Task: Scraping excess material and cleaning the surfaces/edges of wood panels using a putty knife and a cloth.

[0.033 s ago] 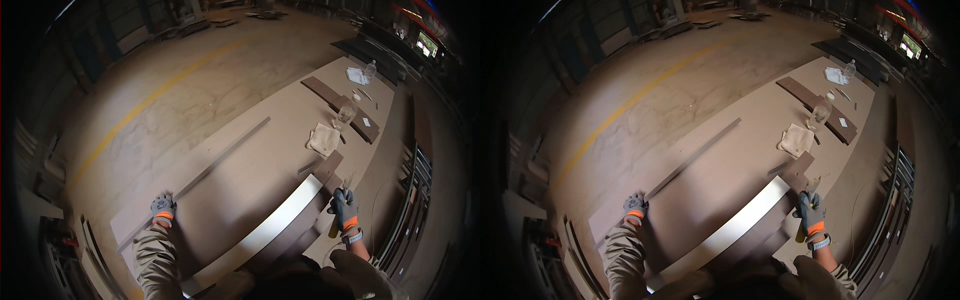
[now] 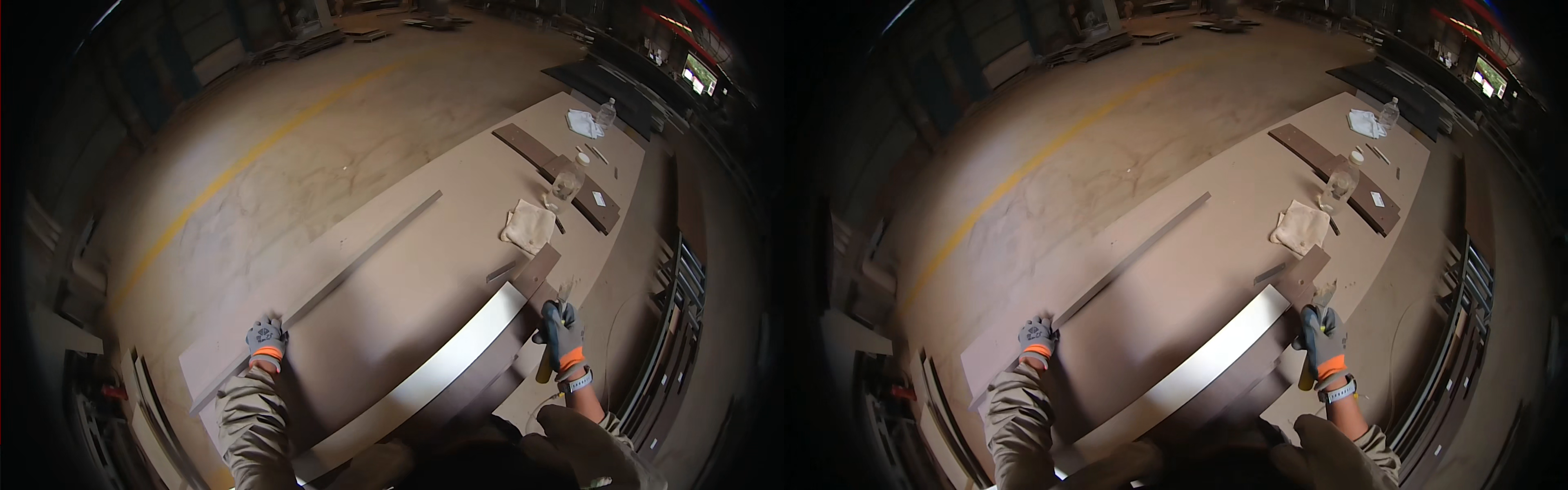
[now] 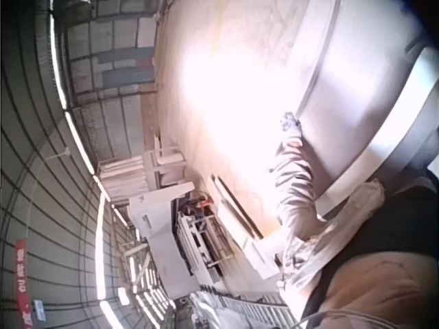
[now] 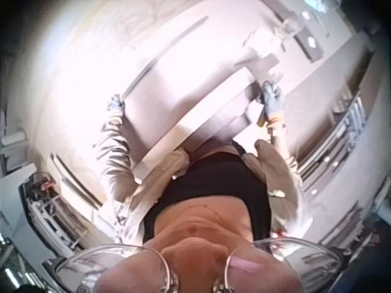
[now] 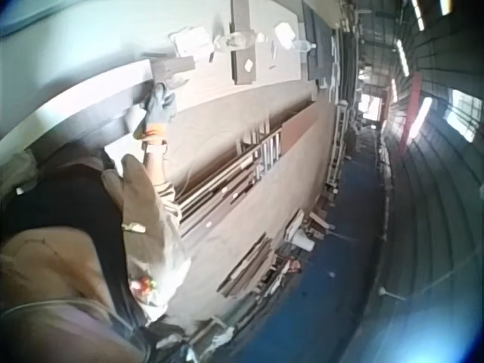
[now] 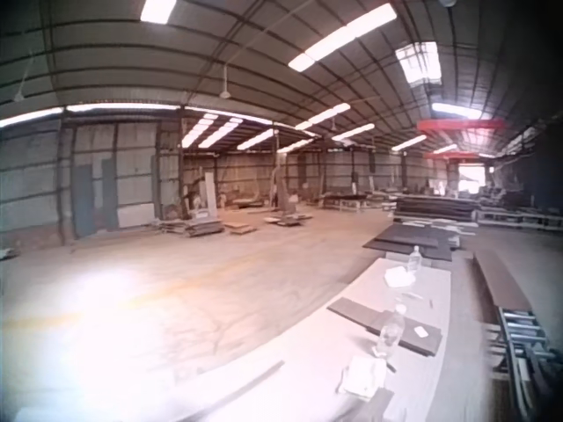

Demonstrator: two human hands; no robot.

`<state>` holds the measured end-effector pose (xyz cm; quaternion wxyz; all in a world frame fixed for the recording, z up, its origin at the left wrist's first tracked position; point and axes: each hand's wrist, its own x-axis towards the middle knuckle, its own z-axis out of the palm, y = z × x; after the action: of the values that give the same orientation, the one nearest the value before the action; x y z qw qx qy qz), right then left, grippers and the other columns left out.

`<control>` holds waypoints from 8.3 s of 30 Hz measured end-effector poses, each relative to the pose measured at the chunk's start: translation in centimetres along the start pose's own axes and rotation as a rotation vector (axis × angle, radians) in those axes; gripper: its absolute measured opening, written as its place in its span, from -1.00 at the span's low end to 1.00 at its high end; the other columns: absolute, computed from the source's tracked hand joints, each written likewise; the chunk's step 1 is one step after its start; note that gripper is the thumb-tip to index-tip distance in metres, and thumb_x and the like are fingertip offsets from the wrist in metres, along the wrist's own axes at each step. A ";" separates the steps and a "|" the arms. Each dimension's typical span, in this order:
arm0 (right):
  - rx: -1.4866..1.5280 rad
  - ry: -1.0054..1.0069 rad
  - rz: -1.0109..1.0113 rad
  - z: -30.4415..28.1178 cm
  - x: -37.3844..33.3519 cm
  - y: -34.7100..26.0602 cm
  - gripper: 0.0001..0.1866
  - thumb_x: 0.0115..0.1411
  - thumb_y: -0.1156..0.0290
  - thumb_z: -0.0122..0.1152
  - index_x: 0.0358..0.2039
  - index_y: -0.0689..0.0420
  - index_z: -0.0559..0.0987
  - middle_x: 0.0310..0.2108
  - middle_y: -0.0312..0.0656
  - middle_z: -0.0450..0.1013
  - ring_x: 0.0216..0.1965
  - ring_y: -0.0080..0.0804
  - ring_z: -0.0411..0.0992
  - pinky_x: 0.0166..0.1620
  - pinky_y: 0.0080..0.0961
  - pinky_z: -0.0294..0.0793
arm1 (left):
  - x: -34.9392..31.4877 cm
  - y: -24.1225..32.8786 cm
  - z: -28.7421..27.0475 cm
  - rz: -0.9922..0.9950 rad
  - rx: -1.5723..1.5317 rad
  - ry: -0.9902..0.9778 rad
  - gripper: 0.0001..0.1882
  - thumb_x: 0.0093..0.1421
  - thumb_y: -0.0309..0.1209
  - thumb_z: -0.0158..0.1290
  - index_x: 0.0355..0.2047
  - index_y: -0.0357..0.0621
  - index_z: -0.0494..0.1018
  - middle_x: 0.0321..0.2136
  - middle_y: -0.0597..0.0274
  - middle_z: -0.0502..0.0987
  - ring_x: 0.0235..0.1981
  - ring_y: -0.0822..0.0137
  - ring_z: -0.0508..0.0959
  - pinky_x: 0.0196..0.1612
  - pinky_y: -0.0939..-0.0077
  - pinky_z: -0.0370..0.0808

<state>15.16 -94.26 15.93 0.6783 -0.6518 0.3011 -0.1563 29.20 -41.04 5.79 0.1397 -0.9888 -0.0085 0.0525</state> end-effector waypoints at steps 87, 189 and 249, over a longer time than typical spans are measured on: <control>-2.227 -1.154 -0.808 32.9 22.6 -0.3 -0.45 0.16 -0.16 -0.34 -0.25 -0.12 0.57 -0.29 -0.26 0.52 -0.23 -0.23 0.47 -0.17 -0.34 0.43 | 0.2 9.1 -0.7 -0.015 -0.446 0.077 -0.15 -0.06 0.02 0.09 0.11 -0.25 0.08 0.06 0.02 0.15 0.19 -0.02 0.03 0.20 -0.20 -0.24; -1.703 -1.713 -1.400 64.3 -47.6 17.0 -0.42 0.23 -0.06 -0.38 -0.17 0.06 0.54 -0.20 -0.11 0.49 -0.19 -0.17 0.48 -0.21 -0.18 0.46 | -31.9 -43.9 17.4 -1.058 -2.055 -0.307 -0.37 0.17 0.18 -0.29 -0.26 -0.19 0.42 -0.39 0.18 0.49 -0.35 0.29 0.50 -0.22 0.32 0.45; -1.030 -0.450 -0.326 12.1 -14.2 -4.4 -0.43 0.21 -0.06 -0.24 -0.55 0.17 0.51 -0.73 -0.07 0.35 -0.62 -0.15 0.35 -0.45 -0.34 0.33 | -7.3 -11.7 2.4 -0.064 -0.366 -0.283 -0.42 -0.04 -0.17 0.03 0.00 -0.11 0.21 -0.03 0.00 0.33 0.01 0.01 0.34 0.05 0.24 0.25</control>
<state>12.40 -76.55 22.77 0.2886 -0.9526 0.0828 0.0500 21.63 -29.38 7.46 -0.0427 -0.9796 -0.0688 0.1838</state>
